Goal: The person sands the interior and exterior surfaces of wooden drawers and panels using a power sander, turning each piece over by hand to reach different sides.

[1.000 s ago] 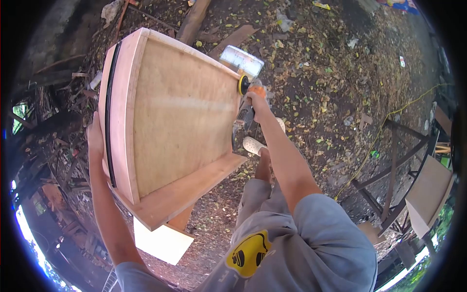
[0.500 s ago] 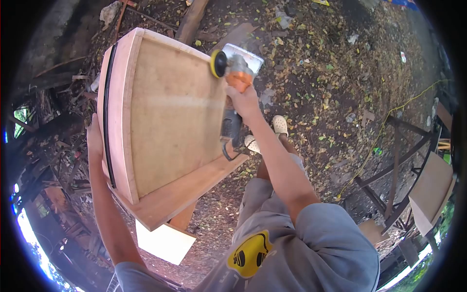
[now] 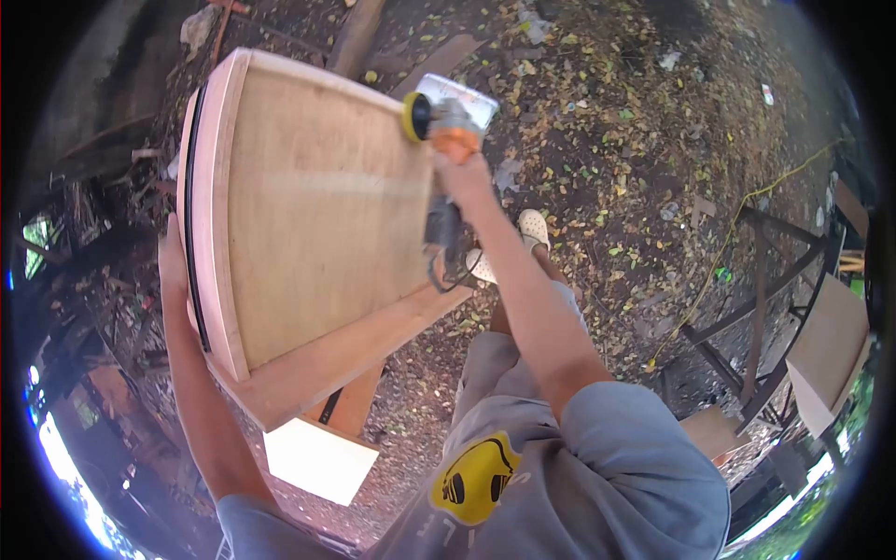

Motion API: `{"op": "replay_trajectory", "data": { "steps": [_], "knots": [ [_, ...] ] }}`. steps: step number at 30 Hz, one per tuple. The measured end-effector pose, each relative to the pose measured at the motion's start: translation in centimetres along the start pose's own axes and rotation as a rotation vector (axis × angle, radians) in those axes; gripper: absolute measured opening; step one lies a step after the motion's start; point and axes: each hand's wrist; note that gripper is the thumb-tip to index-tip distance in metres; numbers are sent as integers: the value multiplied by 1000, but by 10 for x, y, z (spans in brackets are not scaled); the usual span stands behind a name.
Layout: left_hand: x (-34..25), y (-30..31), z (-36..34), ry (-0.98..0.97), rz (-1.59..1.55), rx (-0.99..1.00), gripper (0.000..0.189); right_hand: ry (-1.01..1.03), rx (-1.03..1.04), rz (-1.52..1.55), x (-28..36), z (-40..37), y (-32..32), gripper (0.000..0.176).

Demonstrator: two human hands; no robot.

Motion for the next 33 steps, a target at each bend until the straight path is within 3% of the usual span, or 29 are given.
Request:
{"op": "replay_trajectory", "data": {
  "steps": [2, 4, 8, 10, 13, 16, 20, 22, 23, 26, 28, 29, 30, 31, 32, 33],
  "knots": [
    [1, 2, 5, 6, 15, -4, 67, -276, 16, 83, -34, 18, 21, 47],
    [-6, 3, 8, 14, 31, -4, 69, -216, 82, -323, -72, 31, 52, 57],
    [9, 11, 33, 48, 42, 6, 69, 4, 110, -431, -132, -1, 117, 65],
    [32, 20, 61, 84, -4, 52, 70, 86, 128, -439, -131, -31, 143, 66],
    [31, 22, 70, 71, 224, -46, 73, 110, 196, -441, -113, -68, 162, 65],
    [-12, 14, 23, -95, 140, -101, 78, 126, 208, -410, -106, -85, 165, 65],
    [-11, 4, -6, 25, 141, -32, 82, 29, 191, -379, -96, -87, 172, 62],
    [-47, -3, -45, -42, 199, -21, 85, 7, 157, -308, -92, -83, 179, 56],
    [-31, -2, -34, -20, 271, -2, 87, -11, 139, -284, -86, -83, 183, 55],
    [-21, -27, -56, -333, 513, -58, 63, 90, 132, -96, -113, -62, 213, 45],
    [-69, -42, -106, -244, 462, -70, 55, 29, 70, 80, -115, -54, 228, 38],
    [-63, -54, -98, -153, 511, -13, 62, -44, 66, 84, -85, -61, 230, 36],
    [-106, -50, -129, -166, 445, 22, 77, -119, 69, 78, -51, -73, 232, 33],
    [-130, -50, -142, 65, 314, 25, 87, -100, 48, 80, -55, -67, 239, 36],
    [-118, -70, -125, -39, 288, 6, 89, -84, 28, 82, -65, -57, 252, 39],
    [-158, -56, -149, 28, 251, 39, 89, -57, 40, 75, -76, -48, 265, 35]
  ]
}}
Point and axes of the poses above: each hand's wrist, its own z-axis towards the middle knuckle, its own y-axis out of the back of the hand, x = y × z, and after that the axes turned 3 degrees about y, right-handed
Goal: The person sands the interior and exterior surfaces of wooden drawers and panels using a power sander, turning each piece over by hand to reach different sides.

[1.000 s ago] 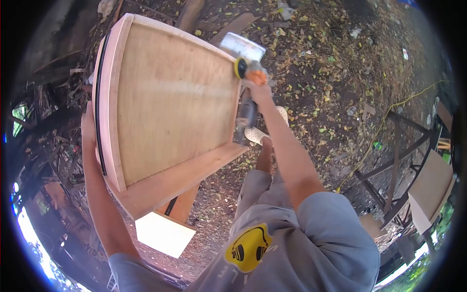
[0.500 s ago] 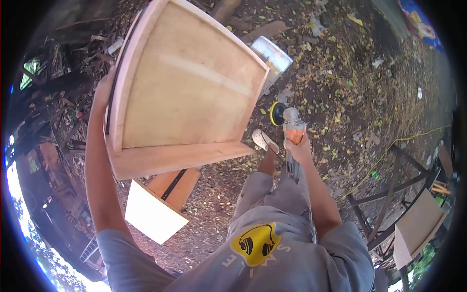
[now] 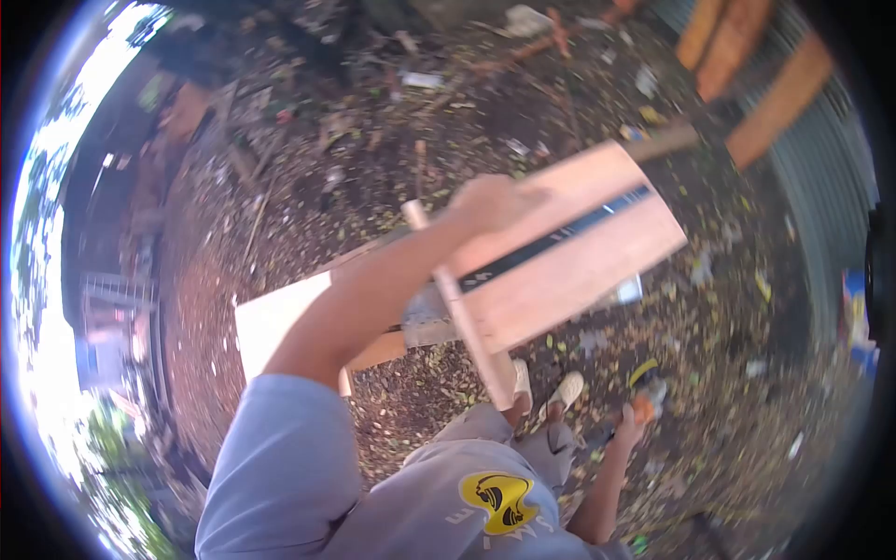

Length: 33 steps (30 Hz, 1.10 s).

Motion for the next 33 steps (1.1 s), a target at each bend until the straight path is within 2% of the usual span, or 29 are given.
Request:
{"op": "replay_trajectory", "data": {
  "steps": [1, 3, 5, 8, 11, 13, 15, 17, 20, 22, 24, 26, 27, 28, 29, 30, 31, 33],
  "knots": [
    [-6, -2, 0, -52, -14, -62, 92, 37, 8, -5, -2, 13, 11, 32],
    [-21, 3, 4, -24, -52, -29, 91, 88, -2, 71, 12, 12, 17, 25],
    [-36, 6, -4, 10, -73, -56, 87, 48, -111, 23, 3, 30, 36, 24],
    [-49, -5, 3, 20, -115, -111, 80, -16, -121, -22, 12, 33, 53, 22],
    [-60, -10, 4, 62, -174, -136, 76, -130, -161, 35, 70, -19, 33, 36],
    [-52, -14, 8, 110, -209, -173, 72, -121, -120, 1, 80, -29, 32, 37],
    [-32, -29, 27, 196, -289, -233, 68, -75, -50, -75, 85, -32, 28, 37],
    [-19, -22, 4, 260, -369, -268, 48, -26, -3, -133, 93, -33, 21, 37],
    [33, -52, 6, 310, -451, -290, 52, 46, 80, -223, 107, -33, 1, 38],
    [65, -58, -26, 421, -619, -321, 56, 92, 141, -284, 117, -30, -11, 38],
    [106, -78, -70, 486, -1006, -370, 63, 144, 188, -333, 126, -28, -23, 38],
    [155, -116, -95, 641, -1166, -308, 69, 185, 229, -370, 136, -25, -35, 39],
    [179, -145, -100, 715, -1109, -389, 76, 203, 236, -380, 140, -25, -42, 39],
    [195, -164, -119, 772, -1125, -310, 82, 219, 246, -397, 143, -24, -49, 39],
    [228, -215, -111, 868, -1067, -278, 88, 237, 255, -421, 147, -23, -53, 39],
    [238, -242, -122, 898, -1095, -289, 92, 257, 263, -450, 151, -24, -60, 39],
    [240, -252, -138, 999, -1126, -254, 93, 276, 272, -479, 155, -24, -67, 40],
    [254, -277, -159, 1012, -1276, -230, 94, 310, 296, -552, 162, -27, -80, 40]
  ]
}}
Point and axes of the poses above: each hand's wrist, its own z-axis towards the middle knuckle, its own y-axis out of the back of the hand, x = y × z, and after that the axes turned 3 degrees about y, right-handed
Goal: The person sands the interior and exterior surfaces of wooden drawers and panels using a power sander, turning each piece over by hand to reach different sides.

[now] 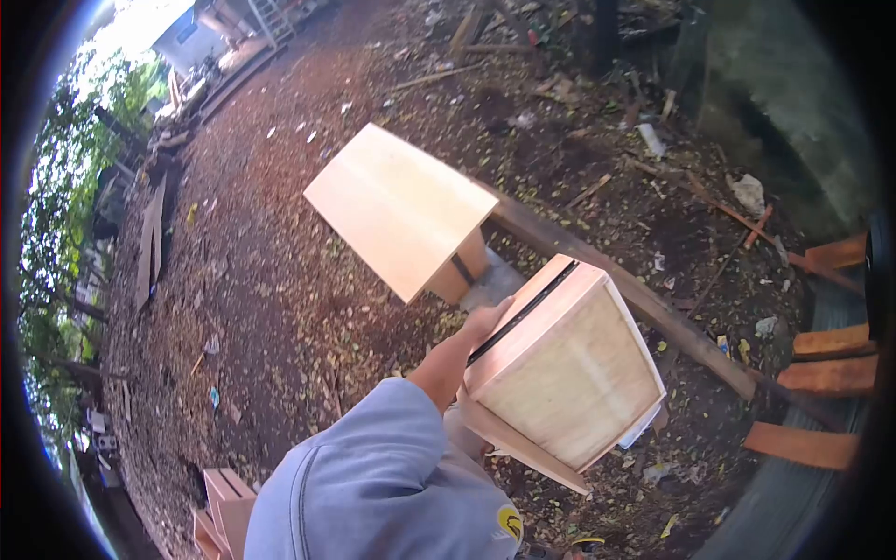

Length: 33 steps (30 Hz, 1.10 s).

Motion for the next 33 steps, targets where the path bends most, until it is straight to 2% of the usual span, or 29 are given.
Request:
{"op": "replay_trajectory", "data": {
  "steps": [3, 6, 7, 10, 11, 14, 15, 18, 21, 24, 27, 30, 32, 33],
  "knots": [
    [16, 8, 12, -48, -27, -53, 92, 39, 27, -77, 14, 2, -14, 40],
    [58, -13, 111, -150, 48, -123, 85, 73, 36, -121, 26, 5, -25, 41],
    [44, -8, 108, -64, 94, -120, 77, 83, 39, -136, 30, 6, -28, 41],
    [49, -4, 152, -58, 103, 35, 73, 114, 54, -164, 42, 11, -40, 42],
    [29, 14, 133, -22, 131, 135, 71, 124, 57, -165, 45, 13, -44, 42],
    [65, -12, 187, -132, 26, 88, 68, 137, 59, -179, 53, 22, -49, 42],
    [67, -10, 189, -80, -2, 149, 74, 139, 59, -192, 57, 23, -54, 42],
    [34, -14, 173, 40, 6, 44, 82, 149, 75, -212, 66, 27, -62, 43],
    [0, -2, 159, -132, -31, 107, 93, 170, 92, -216, 74, 37, -65, 44],
    [-23, -21, 159, -105, 385, 35, 97, 207, 115, -216, 80, 50, -63, 44],
    [-1, -39, 185, -227, 408, 44, 98, 269, 147, -216, 85, 70, -52, 45],
    [3, -38, 159, -174, 632, -56, 88, 399, 197, -200, 88, 102, -37, 45],
    [10, -33, 109, -229, 658, -268, 81, 490, 256, -175, 90, 129, -32, 46],
    [32, -43, 83, -332, 758, -531, 79, 390, 312, -249, 90, 152, -33, 48]
  ]
}}
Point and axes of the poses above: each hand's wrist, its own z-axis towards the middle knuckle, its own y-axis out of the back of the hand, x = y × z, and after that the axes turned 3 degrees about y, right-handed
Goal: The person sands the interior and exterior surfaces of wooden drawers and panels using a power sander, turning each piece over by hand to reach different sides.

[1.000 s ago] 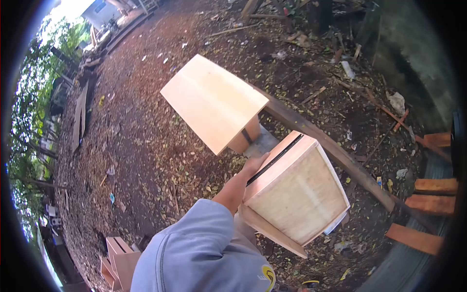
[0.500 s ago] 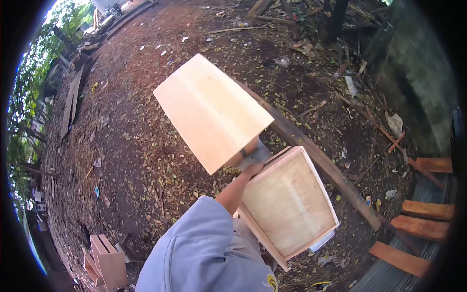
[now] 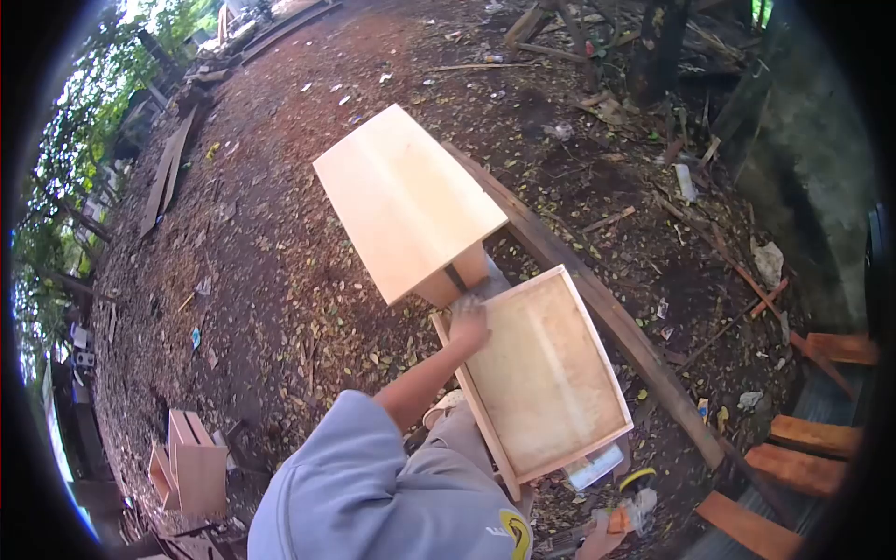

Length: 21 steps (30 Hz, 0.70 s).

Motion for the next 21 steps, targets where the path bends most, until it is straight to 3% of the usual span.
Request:
{"op": "replay_trajectory", "data": {
  "steps": [1, 2, 5, 6, 8, 9, 10, 13, 14, 15, 16, 17, 21],
  "knots": [
    [11, -3, -28, -49, 128, -269, 78, -96, 84, -51, -9, 21, 4, 50],
    [11, 6, -60, 75, 109, -317, 76, -191, 154, -97, -18, 37, 0, 53],
    [-21, 25, -149, 527, -160, -347, 67, 272, 286, -147, -42, 70, -2, 64],
    [-31, 24, -170, 692, -286, -336, 64, 310, 297, -192, -34, 72, -5, 63],
    [-29, -26, -192, 859, -713, 27, 55, 375, 313, -300, -13, 73, -11, 61],
    [-33, -54, -205, 928, -925, 234, 52, 302, 462, -410, -1, 81, -10, 54],
    [-42, -67, -214, 764, -758, 199, 45, 363, 394, -293, -19, 85, -17, 47],
    [-33, -119, -231, 78, -216, 350, 21, 443, 500, -453, -18, 91, -24, 65],
    [-32, -120, -226, 31, -174, 422, 21, 359, 589, -435, 14, 79, -26, 67],
    [-49, -91, -224, 387, -477, 484, 25, 518, 549, -562, 4, 79, -28, 63],
    [-67, -59, -222, 765, -768, 420, 30, 504, 580, -636, 4, 74, -26, 62],
    [-77, -37, -227, 512, -606, 223, 35, 505, 615, -686, 6, 72, -32, 60],
    [-64, -53, -219, 582, -744, 391, 34, 616, 829, -760, -8, 55, -38, 57]
  ]
}}
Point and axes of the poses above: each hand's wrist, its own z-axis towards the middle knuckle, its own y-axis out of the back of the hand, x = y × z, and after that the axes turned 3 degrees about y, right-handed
